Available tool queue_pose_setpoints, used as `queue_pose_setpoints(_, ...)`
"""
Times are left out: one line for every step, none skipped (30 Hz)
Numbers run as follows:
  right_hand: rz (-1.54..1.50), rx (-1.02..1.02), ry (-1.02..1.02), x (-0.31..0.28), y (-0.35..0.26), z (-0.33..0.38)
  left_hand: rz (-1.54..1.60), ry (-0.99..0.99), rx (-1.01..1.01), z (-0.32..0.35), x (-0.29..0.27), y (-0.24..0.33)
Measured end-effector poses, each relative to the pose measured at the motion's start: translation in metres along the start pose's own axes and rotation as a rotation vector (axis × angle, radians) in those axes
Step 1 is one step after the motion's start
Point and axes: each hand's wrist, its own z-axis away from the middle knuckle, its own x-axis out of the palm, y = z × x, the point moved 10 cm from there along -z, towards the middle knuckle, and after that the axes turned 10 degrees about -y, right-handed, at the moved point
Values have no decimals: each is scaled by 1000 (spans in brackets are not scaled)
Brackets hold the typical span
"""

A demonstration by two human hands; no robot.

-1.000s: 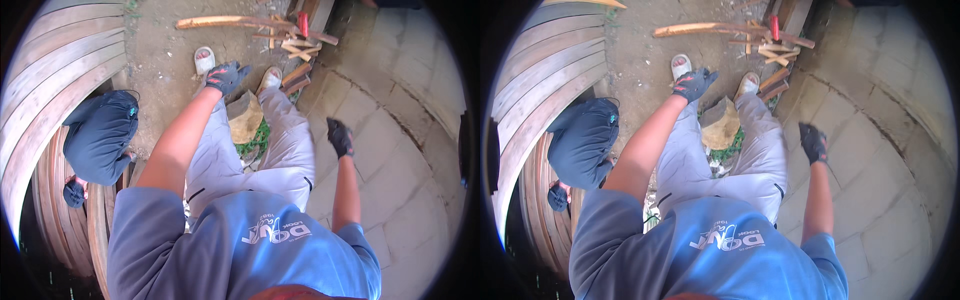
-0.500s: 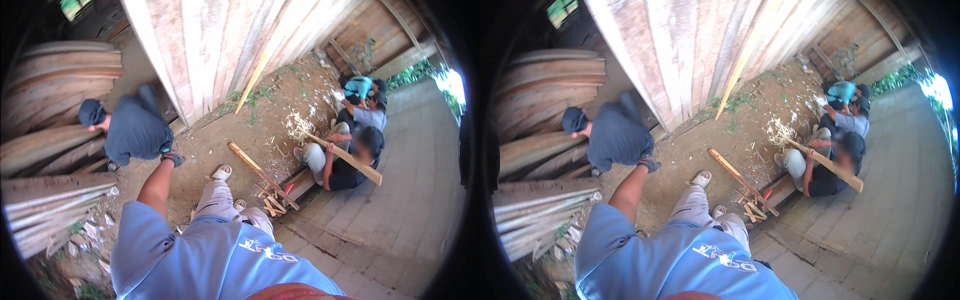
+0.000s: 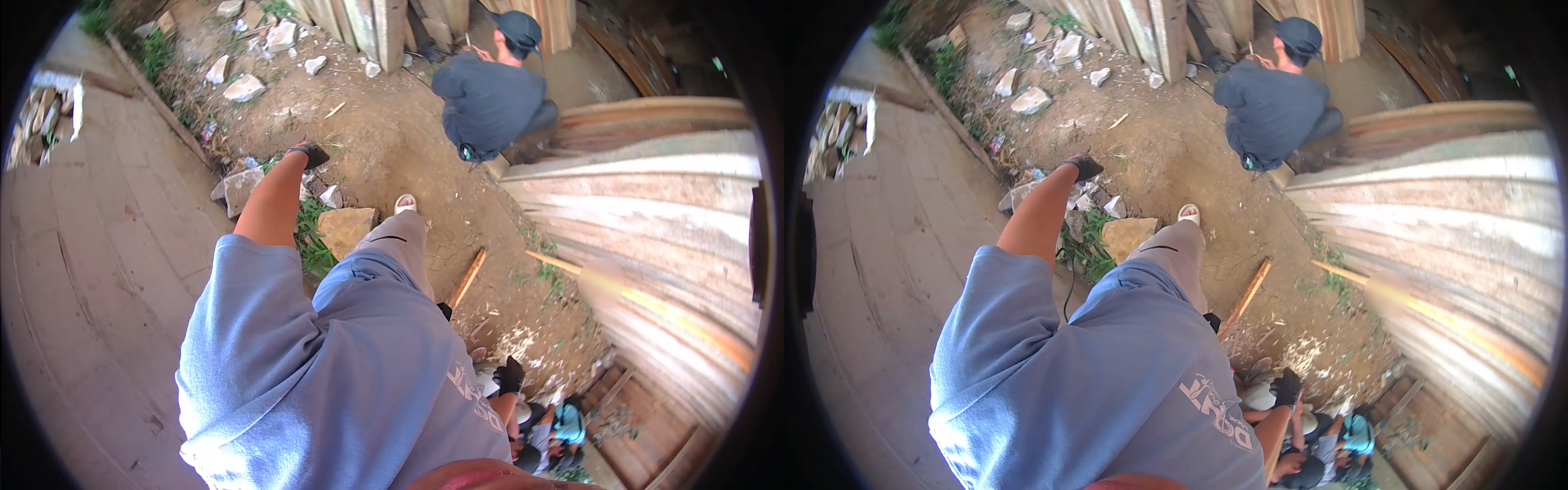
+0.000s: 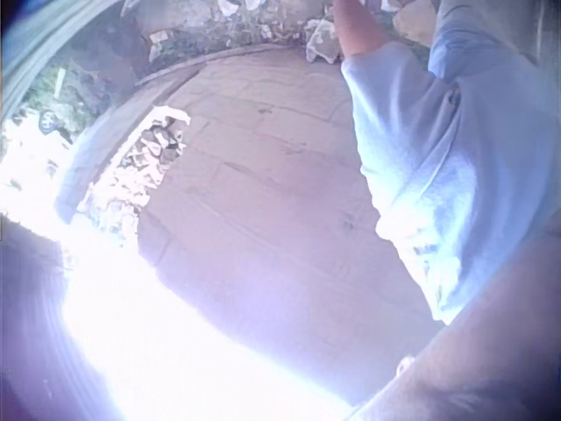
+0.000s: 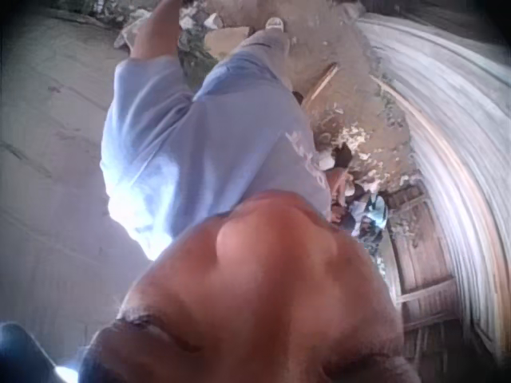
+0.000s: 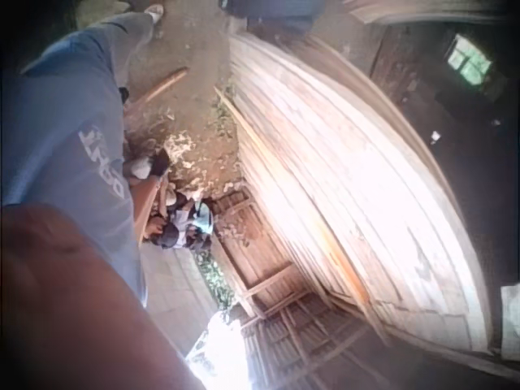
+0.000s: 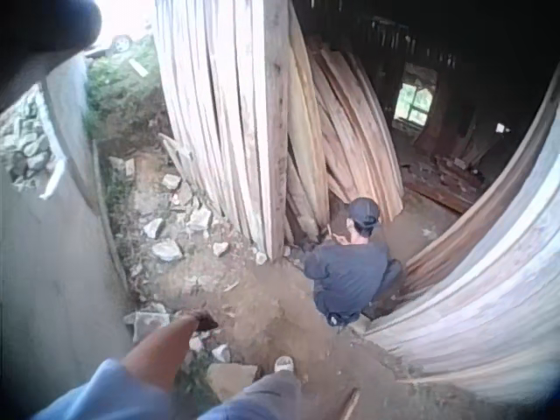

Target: The person sits on the ground and uses a hand saw to cut thin wooden strips into smaller pieces. They hold the wood with one hand and saw with the other, occasionally adjusting the wood's position. A second person is visible in the background working with similar materials.

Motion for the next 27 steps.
queue_pose_setpoints(-52,92,-35,1,-20,-22,30,36,-79,7,17,-72)
queue_pose_setpoints(-56,66,-29,6,-46,-31,67,18,-136,16,36,-108)
queue_pose_setpoints(-61,46,-14,4,-70,-38,114,-8,-189,27,50,-130)
queue_pose_setpoints(154,-133,-72,3,-100,-59,160,-32,-225,37,51,-145)
queue_pose_setpoints(380,-304,-128,-2,-109,-83,239,-64,-258,51,59,-163)
queue_pose_setpoints(345,-245,-195,0,-109,-96,305,-86,-295,65,61,-178)
queue_pose_setpoints(326,-193,-267,3,-118,-109,391,-104,-337,83,69,-195)
queue_pose_setpoints(55,84,-334,15,-114,-117,491,-112,-382,105,76,-217)
queue_pose_setpoints(-219,352,-386,39,-121,-121,645,-98,-416,125,71,-240)
queue_pose_setpoints(-45,344,-261,52,-160,-116,819,-65,-458,150,67,-265)
queue_pose_setpoints(17,291,-236,73,-209,-101,1059,-3,-489,179,62,-292)
queue_pose_setpoints(79,239,-211,91,-250,-89,1286,102,-510,209,52,-320)
queue_pose_setpoints(117,173,-209,97,-273,-99,1461,249,-534,242,43,-353)
queue_pose_setpoints(156,101,-203,104,-298,-110,1489,419,-586,276,38,-386)
queue_pose_setpoints(196,119,-258,108,-311,-123,1301,581,-694,319,21,-414)
queue_pose_setpoints(301,-8,-323,105,-323,-139,658,630,-914,371,-40,-410)
queue_pose_setpoints(366,-64,-374,111,-335,-153,638,892,-1055,434,-59,-397)
queue_pose_setpoints(446,-125,-438,124,-352,-168,580,1096,-1115,498,-62,-401)
queue_pose_setpoints(512,-189,-482,131,-366,-180,439,1228,-1233,553,-74,-382)
queue_pose_setpoints(512,-138,-474,140,-379,-183,240,1347,-1381,612,-79,-362)
queue_pose_setpoints(516,-87,-453,143,-389,-183,12,1392,-1464,657,-81,-351)
queue_pose_setpoints(518,-34,-428,144,-398,-183,-226,1418,-1532,695,-80,-340)
queue_pose_setpoints(517,16,-401,148,-407,-180,-405,1379,-1579,723,-77,-331)
queue_pose_setpoints(516,67,-378,156,-417,-174,-590,1328,-1619,747,-76,-321)
queue_pose_setpoints(517,115,-350,162,-429,-172,-641,1255,-1651,763,-67,-326)
queue_pose_setpoints(577,77,-351,170,-442,-176,-690,1176,-1677,776,-56,-333)
queue_pose_setpoints(602,79,-350,178,-458,-180,-710,1091,-1704,778,-47,-336)
